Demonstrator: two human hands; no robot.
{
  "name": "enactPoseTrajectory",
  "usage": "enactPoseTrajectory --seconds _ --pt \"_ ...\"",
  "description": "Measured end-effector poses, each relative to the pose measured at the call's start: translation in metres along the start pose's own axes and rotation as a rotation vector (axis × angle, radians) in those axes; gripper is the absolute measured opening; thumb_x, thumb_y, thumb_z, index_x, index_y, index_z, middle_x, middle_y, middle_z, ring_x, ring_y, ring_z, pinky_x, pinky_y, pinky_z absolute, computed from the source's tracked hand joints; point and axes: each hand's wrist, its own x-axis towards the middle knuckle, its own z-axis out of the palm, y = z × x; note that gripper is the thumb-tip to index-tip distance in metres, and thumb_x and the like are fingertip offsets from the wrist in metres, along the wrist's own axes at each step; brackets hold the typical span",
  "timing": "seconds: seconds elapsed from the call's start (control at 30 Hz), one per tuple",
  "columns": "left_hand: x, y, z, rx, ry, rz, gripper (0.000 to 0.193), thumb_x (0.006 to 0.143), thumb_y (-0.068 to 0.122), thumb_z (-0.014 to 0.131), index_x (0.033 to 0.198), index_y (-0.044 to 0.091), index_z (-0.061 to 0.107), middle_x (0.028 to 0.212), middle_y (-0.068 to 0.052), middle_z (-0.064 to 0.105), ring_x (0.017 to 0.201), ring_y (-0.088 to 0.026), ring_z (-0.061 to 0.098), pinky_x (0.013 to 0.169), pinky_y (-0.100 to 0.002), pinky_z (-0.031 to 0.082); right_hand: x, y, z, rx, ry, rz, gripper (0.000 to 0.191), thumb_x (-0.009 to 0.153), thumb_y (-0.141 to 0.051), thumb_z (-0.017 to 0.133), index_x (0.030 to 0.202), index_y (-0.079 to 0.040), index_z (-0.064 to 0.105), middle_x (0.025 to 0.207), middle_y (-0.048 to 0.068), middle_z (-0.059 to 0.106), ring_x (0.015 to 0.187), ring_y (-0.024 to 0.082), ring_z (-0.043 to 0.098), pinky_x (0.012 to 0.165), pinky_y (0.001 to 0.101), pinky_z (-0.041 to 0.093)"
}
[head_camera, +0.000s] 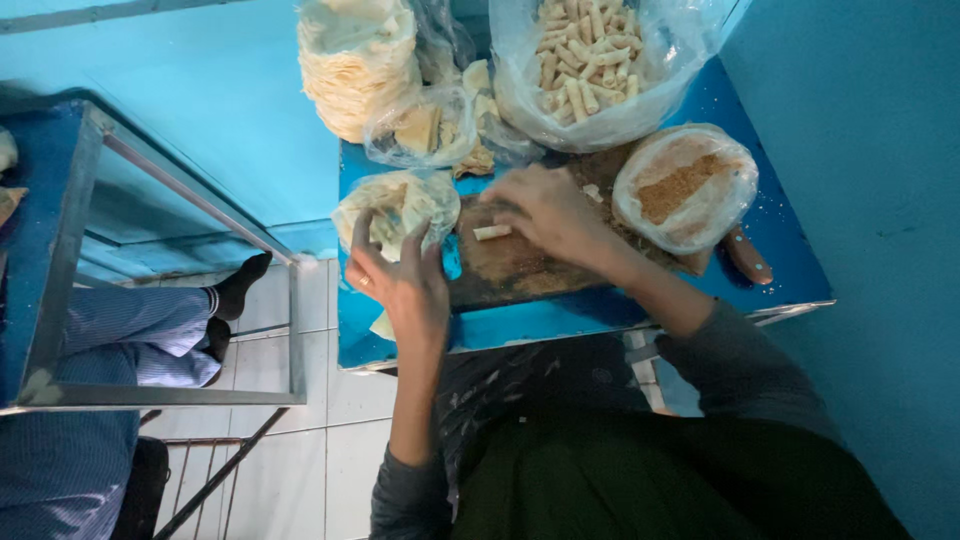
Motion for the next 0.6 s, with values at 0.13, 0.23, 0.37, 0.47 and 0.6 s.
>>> enactPoseTrajectory --seconds 0.13,0.23,0.37,0.47,0.6 --pt "-0.003 0.001 -0.004 -0.004 -0.097 0.036 0.031 0.085 0.009 0.081 0.115 0.016 0.076 0.156 -0.018 0.041 0.13 -0.042 0.041 0.111 -0.051 0.032 -0.007 -0.011 0.009 -0.144 0.008 -0.17 0.016 0.097 -0.022 0.069 0.112 -0.014 0.069 0.103 0.006 0.073 0.107 0.028 0.067 0.097 0.047 0.048" --pt "-0.003 0.004 0.0 -0.044 -0.198 0.11 0.037 0.082 0.011 0.081 0.118 0.015 0.076 0.153 -0.02 0.043 0.124 -0.04 0.043 0.108 -0.052 0.031 -0.004 -0.01 0.007 0.07 -0.05 -0.023 0.023 0.094 -0.024 0.075 0.113 -0.011 0.071 0.097 0.006 0.075 0.097 0.026 0.069 0.088 0.0443 0.05" --pt "-0.01 0.016 -0.001 -0.156 -0.23 0.17 0.03 0.086 0.01 0.08 0.115 0.014 0.074 0.151 -0.017 0.048 0.128 -0.039 0.045 0.109 -0.05 0.035 -0.015 -0.001 -0.011 0.802 -0.352 0.298 0.037 0.09 -0.014 0.075 0.123 -0.008 0.061 0.097 0.004 0.074 0.093 0.013 0.07 0.083 0.0304 0.057" --pt "-0.02 0.03 -0.007 -0.28 -0.264 0.103 0.026 0.084 0.014 0.082 0.108 0.011 0.072 0.147 -0.017 0.05 0.127 -0.04 0.045 0.107 -0.05 0.037 -0.036 -0.005 -0.016 1.066 -0.354 0.363 0.043 0.09 -0.012 0.075 0.129 -0.006 0.057 0.102 0.005 0.071 0.097 0.011 0.07 0.085 0.0285 0.058" --pt "-0.036 0.053 -0.012 -0.404 -0.264 0.019 0.024 0.087 0.014 0.081 0.108 0.01 0.07 0.149 -0.019 0.048 0.134 -0.042 0.044 0.11 -0.048 0.038 -0.067 -0.019 -0.02 0.995 -0.3 0.427 0.042 0.091 -0.013 0.075 0.129 -0.006 0.059 0.105 0.007 0.074 0.099 0.012 0.071 0.086 0.0292 0.057"
